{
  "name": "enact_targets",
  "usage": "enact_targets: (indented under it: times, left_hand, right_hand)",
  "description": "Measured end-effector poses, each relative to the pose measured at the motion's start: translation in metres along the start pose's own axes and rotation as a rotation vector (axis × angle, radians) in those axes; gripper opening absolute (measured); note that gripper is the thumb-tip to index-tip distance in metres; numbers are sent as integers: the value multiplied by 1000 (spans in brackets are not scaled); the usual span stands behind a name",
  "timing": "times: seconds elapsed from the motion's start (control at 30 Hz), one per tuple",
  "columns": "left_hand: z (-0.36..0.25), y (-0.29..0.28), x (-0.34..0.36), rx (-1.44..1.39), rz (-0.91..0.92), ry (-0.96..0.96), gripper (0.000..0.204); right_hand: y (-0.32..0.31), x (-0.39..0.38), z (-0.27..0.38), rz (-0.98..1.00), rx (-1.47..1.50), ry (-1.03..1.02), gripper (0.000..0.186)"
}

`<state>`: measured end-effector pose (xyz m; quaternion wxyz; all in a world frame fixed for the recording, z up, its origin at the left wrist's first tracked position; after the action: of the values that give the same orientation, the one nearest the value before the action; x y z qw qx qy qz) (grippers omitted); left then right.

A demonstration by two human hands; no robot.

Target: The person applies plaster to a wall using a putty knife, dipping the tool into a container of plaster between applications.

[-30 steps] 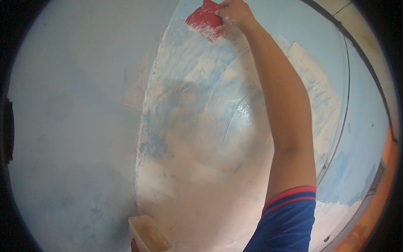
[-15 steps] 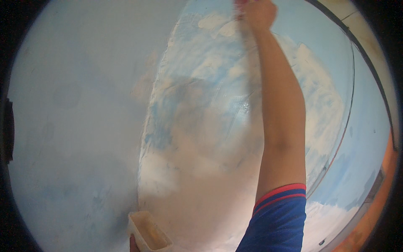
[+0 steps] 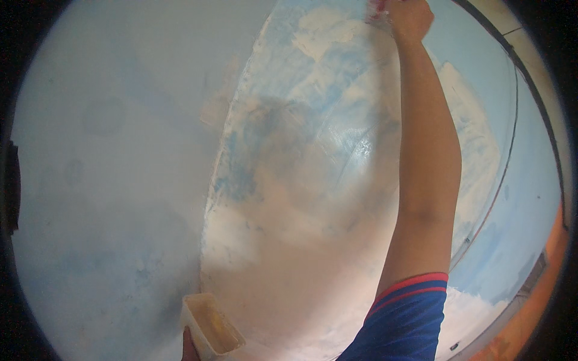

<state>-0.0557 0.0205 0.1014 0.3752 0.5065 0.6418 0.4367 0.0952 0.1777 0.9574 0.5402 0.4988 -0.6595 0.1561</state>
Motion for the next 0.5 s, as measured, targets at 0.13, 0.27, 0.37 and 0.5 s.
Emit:
enact_targets:
  times: [0.13, 0.27, 0.37, 0.5]
  left_hand:
    - [-6, -1, -7, -8, -19, 10, 71]
    - [-4, 1, -7, 2, -4, -28, 71]
    - [-5, 3, -9, -15, -17, -40, 71]
    - [-10, 5, -22, -72, -52, -51, 73]
  right_hand:
    - [52, -52, 49, 652, 366, 244, 14]
    - [23, -25, -23, 181, -108, -89, 17]
    - [-6, 6, -39, 64, -4, 31, 22]
    - [14, -48, 30, 630, 372, 221, 22]
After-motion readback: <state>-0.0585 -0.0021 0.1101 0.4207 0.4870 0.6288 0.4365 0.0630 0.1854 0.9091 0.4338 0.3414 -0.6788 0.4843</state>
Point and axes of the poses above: each hand's wrist, its own x-axis towards the middle knuckle, its own y-axis out of the palm, z = x × y, the point moved 5 cm from there along x, towards the middle knuckle, and after that the axes turned 4 degrees about z, right-handed, at the moved point
